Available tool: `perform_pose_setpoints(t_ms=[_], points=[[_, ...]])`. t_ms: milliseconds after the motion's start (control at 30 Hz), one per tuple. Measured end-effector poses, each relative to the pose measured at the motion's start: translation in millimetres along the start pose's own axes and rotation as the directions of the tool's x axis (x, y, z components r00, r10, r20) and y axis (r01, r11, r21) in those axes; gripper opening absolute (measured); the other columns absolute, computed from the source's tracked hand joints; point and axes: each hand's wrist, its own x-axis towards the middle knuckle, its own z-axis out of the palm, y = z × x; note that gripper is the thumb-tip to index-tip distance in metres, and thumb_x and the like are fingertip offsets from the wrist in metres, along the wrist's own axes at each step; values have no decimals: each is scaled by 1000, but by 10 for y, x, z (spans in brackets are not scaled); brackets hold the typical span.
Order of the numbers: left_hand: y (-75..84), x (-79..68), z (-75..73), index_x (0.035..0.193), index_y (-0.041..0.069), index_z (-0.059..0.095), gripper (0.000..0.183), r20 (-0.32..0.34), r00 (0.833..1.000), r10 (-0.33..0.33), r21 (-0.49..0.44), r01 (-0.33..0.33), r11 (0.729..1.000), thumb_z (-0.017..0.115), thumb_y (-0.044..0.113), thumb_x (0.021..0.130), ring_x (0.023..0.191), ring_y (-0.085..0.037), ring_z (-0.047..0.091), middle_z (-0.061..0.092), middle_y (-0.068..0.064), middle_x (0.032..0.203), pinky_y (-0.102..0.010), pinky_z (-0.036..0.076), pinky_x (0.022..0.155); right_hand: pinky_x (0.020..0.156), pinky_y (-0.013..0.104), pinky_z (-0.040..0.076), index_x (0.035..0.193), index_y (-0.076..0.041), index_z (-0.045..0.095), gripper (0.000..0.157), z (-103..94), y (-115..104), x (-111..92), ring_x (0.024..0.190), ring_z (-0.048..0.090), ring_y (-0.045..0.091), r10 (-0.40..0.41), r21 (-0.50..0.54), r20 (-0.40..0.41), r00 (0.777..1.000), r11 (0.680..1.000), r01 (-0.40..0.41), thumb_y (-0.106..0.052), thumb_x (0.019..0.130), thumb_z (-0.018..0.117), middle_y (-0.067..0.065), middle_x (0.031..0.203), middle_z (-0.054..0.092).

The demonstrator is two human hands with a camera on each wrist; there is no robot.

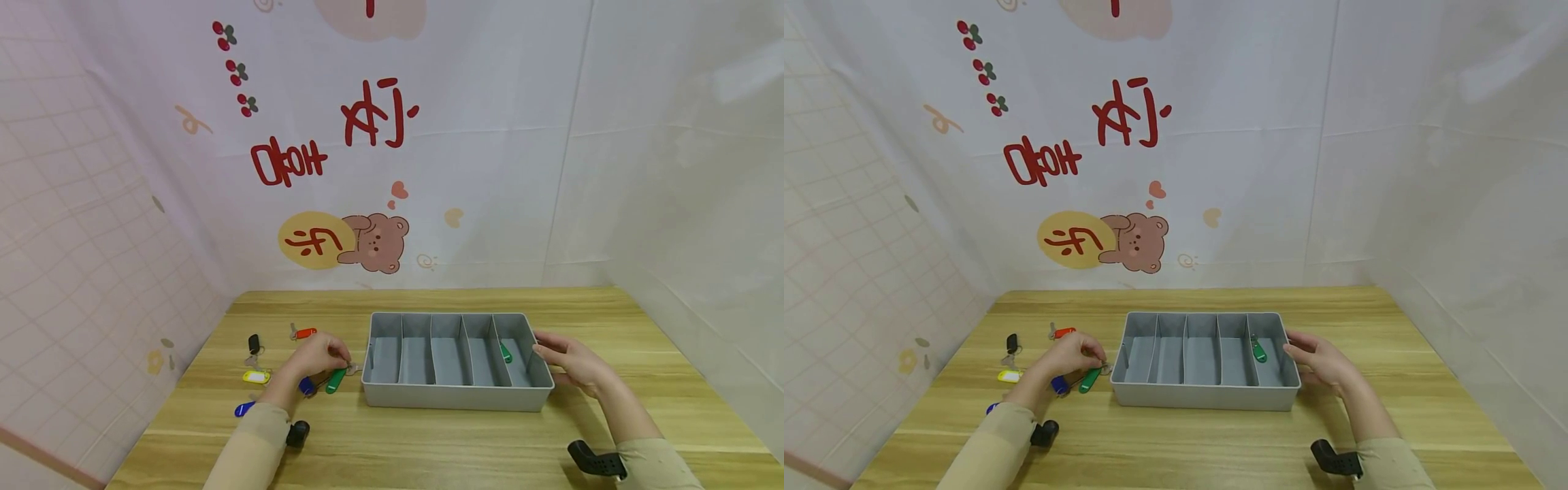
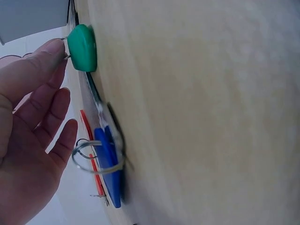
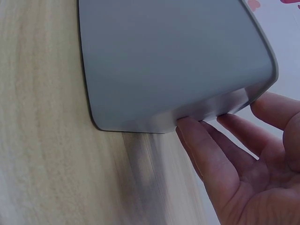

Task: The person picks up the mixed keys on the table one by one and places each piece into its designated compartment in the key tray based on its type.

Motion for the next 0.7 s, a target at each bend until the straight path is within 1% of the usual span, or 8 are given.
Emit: perform_pose_setpoints(t_ms=[133, 233, 367, 533, 700], points=[[6, -4, 0, 85, 4, 75, 2, -3, 1000, -9, 6, 9, 1000, 75, 4, 87, 77, -13, 60, 70, 4, 81, -35, 51, 75, 89, 44, 53, 152, 12, 16, 69, 3, -6, -4, 127, 47, 35, -1, -2, 0, 1000, 1000, 1, -22, 105, 53, 37, 154, 19], [20, -8, 3, 86, 2, 74, 6, -7, 1000, -24, 2, 24, 1000, 75, 7, 88, 77, -13, 59, 70, 4, 82, -35, 51, 75, 89, 44, 53, 152, 12, 16, 69, 5, -9, -4, 127, 48, 34, -3, 0, -1, 1000, 1000, 3, -22, 104, 53, 37, 153, 19], [38, -15, -2, 87, 1, 74, 6, -25, 999, -29, -11, 29, 1000, 74, 7, 89, 77, -14, 60, 70, 2, 82, -34, 51, 75, 89, 44, 53, 152, 13, 16, 69, 3, -8, -4, 124, 50, 31, -4, 1, -4, 1000, 1000, 4, -22, 104, 53, 37, 153, 19], [38, -25, -21, 88, 3, 75, 4, -58, 998, -17, -12, 16, 1000, 73, 6, 89, 78, -13, 62, 70, 3, 82, -34, 51, 75, 88, 44, 54, 151, 13, 17, 68, 0, -3, -6, 122, 52, 29, -9, 1, 0, 1000, 1000, 9, -21, 104, 53, 37, 152, 21], [30, -24, -42, 88, 3, 75, 5, -76, 997, 17, 3, -17, 1000, 72, 7, 90, 78, -13, 63, 70, 3, 82, -33, 52, 74, 88, 44, 54, 152, 13, 17, 68, 3, 1, -13, 122, 52, 29, -5, -7, -2, 1000, 1000, 5, -22, 105, 53, 37, 152, 21]])
